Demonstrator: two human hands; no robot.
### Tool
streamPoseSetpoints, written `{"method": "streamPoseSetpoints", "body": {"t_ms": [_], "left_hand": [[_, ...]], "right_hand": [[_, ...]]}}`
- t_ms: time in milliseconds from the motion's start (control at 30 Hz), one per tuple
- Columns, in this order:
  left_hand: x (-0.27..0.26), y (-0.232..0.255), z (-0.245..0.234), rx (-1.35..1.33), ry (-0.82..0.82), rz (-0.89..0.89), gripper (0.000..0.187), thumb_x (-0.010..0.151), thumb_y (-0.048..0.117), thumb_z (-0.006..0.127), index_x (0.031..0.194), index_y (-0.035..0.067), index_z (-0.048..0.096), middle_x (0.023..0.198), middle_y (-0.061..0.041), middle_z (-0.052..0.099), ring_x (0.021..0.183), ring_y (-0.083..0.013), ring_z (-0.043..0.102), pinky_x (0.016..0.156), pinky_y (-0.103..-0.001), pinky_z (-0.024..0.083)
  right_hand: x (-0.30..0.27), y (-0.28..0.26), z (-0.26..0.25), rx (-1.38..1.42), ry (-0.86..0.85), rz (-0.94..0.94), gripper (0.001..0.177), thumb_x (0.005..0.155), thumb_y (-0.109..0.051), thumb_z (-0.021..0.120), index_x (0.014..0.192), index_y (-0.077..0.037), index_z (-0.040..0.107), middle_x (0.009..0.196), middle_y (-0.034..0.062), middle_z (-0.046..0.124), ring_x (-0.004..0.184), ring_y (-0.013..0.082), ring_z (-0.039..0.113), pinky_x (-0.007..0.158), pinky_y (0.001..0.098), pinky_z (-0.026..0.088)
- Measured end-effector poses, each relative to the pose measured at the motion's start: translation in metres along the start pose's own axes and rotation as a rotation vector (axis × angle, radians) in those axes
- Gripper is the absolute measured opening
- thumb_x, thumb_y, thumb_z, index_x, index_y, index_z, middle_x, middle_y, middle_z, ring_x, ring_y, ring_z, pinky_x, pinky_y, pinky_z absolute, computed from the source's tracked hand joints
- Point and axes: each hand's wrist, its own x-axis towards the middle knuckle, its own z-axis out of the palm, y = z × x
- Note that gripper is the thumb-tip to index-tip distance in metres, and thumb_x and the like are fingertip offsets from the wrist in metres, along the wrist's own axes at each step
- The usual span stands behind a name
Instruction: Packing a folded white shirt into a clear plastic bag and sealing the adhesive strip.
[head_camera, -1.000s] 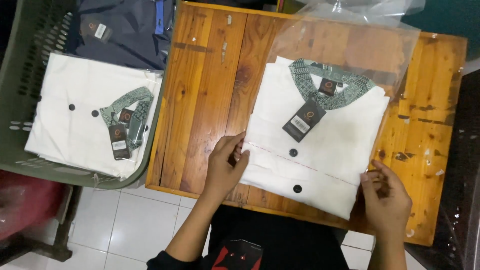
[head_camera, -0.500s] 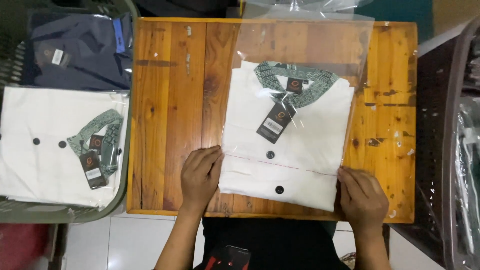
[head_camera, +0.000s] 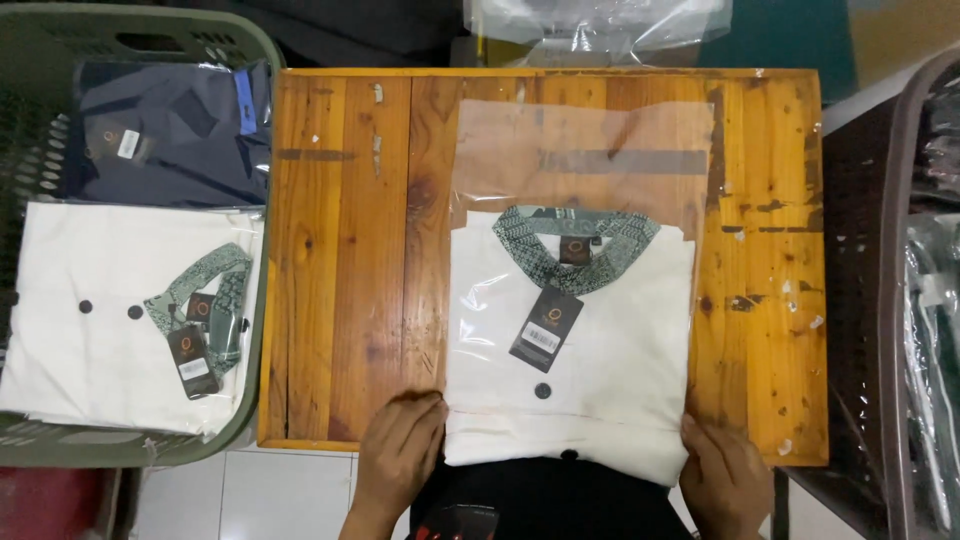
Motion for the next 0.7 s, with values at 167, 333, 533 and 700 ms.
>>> {"method": "streamPoseSetpoints", "body": {"t_ms": [167,333,533,700], "left_hand": [[0.007,0.001,0.001,-0.156,-0.022,-0.102,0.01,0.095,0.004,0.062,0.101,-0.003,0.067,0.123,-0.022,0.067,0.114,-0.0343,0.068,0.095,-0.044,0.057],[0.022,-0.006,-0.02,-0.366,-0.117,-0.225,0.034,0.092,0.014,0.056,0.124,0.001,0.061,0.141,-0.018,0.061,0.131,-0.0354,0.059,0.115,-0.053,0.046],[0.011,-0.017,0.014,-0.072,-0.458,-0.059,0.064,0.103,0.028,0.054,0.156,-0.001,0.033,0.165,-0.021,0.031,0.154,-0.0355,0.031,0.128,-0.051,0.023],[0.047,-0.044,0.041,0.1,-0.358,0.002,0.056,0.109,0.028,0.048,0.155,-0.001,0.034,0.163,-0.021,0.037,0.153,-0.0346,0.035,0.128,-0.054,0.024]], "right_hand": [[-0.013,0.008,-0.003,0.134,-0.128,0.147,0.026,0.099,-0.007,0.062,0.122,-0.009,0.073,0.126,0.0131,0.066,0.116,0.034,0.064,0.099,0.0443,0.05],[0.022,-0.005,-0.02,0.402,-0.259,0.182,0.057,0.093,-0.026,0.057,0.146,-0.008,0.049,0.164,0.0223,0.043,0.157,0.0471,0.039,0.123,0.0602,0.037],[0.025,-0.008,0.013,0.186,-0.583,0.125,0.074,0.097,-0.041,0.044,0.159,-0.003,0.029,0.172,0.0162,0.02,0.161,0.0385,0.013,0.127,0.0553,0.017],[0.073,-0.01,0.026,0.12,-0.608,0.191,0.07,0.104,-0.04,0.032,0.162,-0.002,0.021,0.171,0.0213,0.018,0.157,0.0498,0.007,0.121,0.0682,0.006]]}}
